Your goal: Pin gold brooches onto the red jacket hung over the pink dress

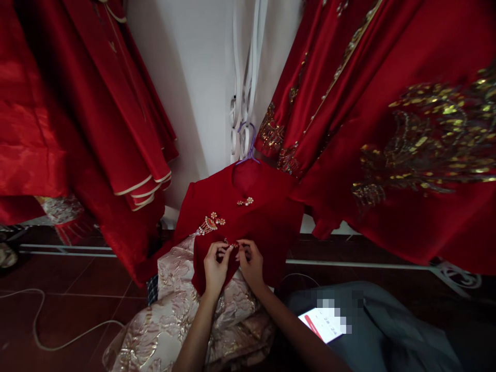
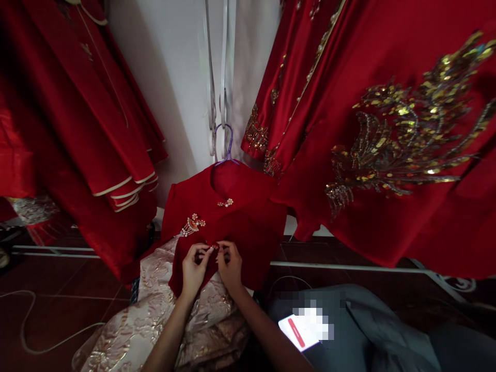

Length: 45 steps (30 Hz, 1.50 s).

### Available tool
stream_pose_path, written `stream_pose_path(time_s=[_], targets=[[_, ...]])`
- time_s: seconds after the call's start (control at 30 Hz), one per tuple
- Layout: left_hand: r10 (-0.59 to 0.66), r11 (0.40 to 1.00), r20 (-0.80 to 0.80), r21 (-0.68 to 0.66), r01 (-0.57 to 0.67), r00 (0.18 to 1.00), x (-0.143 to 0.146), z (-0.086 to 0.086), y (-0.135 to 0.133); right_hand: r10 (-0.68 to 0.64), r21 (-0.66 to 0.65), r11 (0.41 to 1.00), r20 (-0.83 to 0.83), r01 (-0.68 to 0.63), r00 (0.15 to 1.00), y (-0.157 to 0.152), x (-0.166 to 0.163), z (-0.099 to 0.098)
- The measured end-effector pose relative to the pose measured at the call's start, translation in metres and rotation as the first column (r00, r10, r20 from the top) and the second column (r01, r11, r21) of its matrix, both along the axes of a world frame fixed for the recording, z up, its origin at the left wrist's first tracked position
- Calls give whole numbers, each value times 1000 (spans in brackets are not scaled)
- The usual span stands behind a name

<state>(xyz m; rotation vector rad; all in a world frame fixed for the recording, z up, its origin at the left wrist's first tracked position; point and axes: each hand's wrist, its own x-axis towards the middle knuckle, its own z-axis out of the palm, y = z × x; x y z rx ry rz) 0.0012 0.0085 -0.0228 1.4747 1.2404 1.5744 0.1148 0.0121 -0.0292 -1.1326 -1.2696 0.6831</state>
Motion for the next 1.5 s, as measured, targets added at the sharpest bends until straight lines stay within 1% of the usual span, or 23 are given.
stream_pose_path(time_s=[0.17,0.3,0.37,0.47,0.5,0.53,0.57,0.63,0.7,0.77,0.87,0.93,1.03,1.17,1.23,1.33,1.4,1.5], targets=[[-3,999,54,-43,6,999,1,-1,0,-4,4,1000,17,4,1000,1,1,-3],[-42,996,107,-77,50,993,0,1,1,-4,78,997,108,-4,994,0,0,-2],[-113,987,130,-103,127,985,-4,6,2,-5,121,993,166,-15,986,-1,-1,-1],[-301,939,112,-136,315,947,-10,18,5,-45,155,988,183,16,982,-2,-2,-3],[-338,926,116,-140,352,934,-11,23,8,-68,161,986,173,40,983,-3,-2,-4],[-339,923,145,-139,358,930,-12,27,13,-90,166,984,163,62,983,-3,-1,-6],[-303,933,201,-137,333,931,-13,30,18,-109,172,982,154,82,982,-3,-1,-7],[-154,966,358,-139,216,921,-13,36,31,-136,185,977,148,108,979,-3,1,-9],[-28,981,497,-155,120,868,-13,39,45,-146,193,975,155,115,977,-4,2,-9],[-3,979,582,-164,120,813,-12,41,56,-142,191,975,160,110,977,-4,3,-9],[-36,966,651,-173,194,758,-11,43,63,-124,184,978,157,94,980,-4,3,-8],[-30,959,665,-192,209,746,-10,44,63,-114,176,980,150,87,982,-4,2,-8],[-1,957,668,-215,194,744,-9,45,63,-109,162,983,148,85,983,-4,2,-7],[17,966,642,-208,153,767,-9,41,66,-110,150,985,147,87,983,-4,2,-6],[35,971,606,-208,115,795,-8,39,68,-111,146,985,149,89,982,-5,2,-5],[101,978,544,-209,18,833,-6,37,72,-118,146,985,157,95,980,-4,2,-5],[142,978,520,-204,-38,842,-4,36,73,-113,141,986,157,91,981,-4,2,-5],[171,975,511,-208,-72,842,-3,38,73,-106,134,987,153,85,983,-4,2,-6]])
